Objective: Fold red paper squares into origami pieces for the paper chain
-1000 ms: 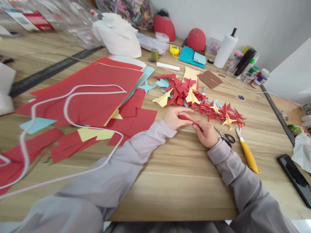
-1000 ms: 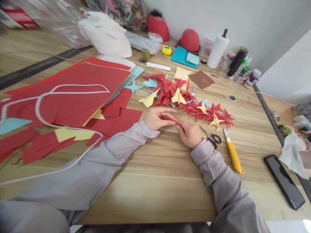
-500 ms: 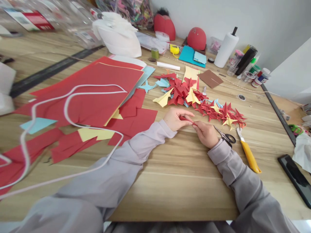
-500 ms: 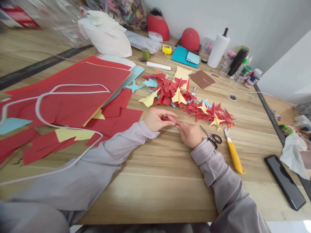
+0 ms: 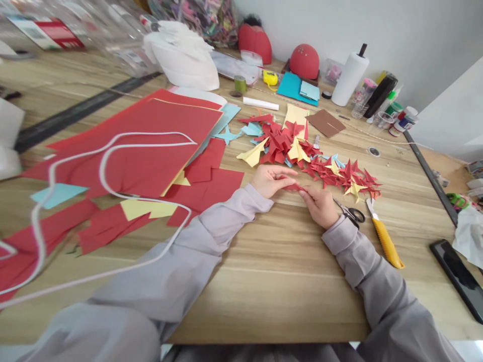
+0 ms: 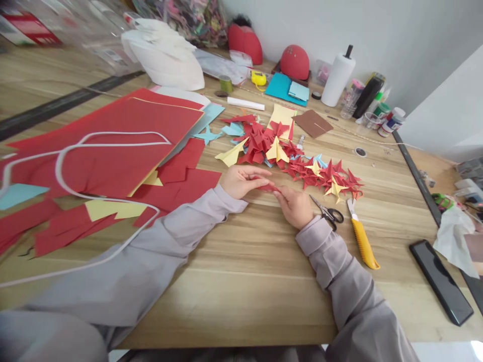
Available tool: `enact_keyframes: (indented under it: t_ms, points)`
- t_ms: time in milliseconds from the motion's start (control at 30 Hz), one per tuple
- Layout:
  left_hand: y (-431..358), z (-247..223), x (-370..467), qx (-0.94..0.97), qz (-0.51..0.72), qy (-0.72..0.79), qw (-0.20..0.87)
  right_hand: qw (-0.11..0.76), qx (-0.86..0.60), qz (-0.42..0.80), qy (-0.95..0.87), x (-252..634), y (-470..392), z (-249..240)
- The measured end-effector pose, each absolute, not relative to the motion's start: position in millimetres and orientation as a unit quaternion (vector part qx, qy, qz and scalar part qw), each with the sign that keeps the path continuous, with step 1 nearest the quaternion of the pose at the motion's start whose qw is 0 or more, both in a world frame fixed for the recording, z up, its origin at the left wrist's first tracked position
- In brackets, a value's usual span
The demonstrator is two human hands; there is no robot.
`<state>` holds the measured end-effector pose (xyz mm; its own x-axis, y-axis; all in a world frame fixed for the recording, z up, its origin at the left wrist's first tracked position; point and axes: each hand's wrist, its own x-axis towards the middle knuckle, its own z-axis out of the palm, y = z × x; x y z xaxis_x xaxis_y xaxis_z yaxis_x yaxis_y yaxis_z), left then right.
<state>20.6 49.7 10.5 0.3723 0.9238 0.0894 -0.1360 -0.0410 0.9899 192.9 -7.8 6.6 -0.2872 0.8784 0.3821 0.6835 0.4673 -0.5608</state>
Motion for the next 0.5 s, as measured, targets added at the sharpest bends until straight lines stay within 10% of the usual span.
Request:
enact_keyframes:
  t_ms: [500]
  points:
    - [54,1,19,0.467,0.351,0.251,0.772,0.566,-0.519,0.424,-0.480,201,5,3]
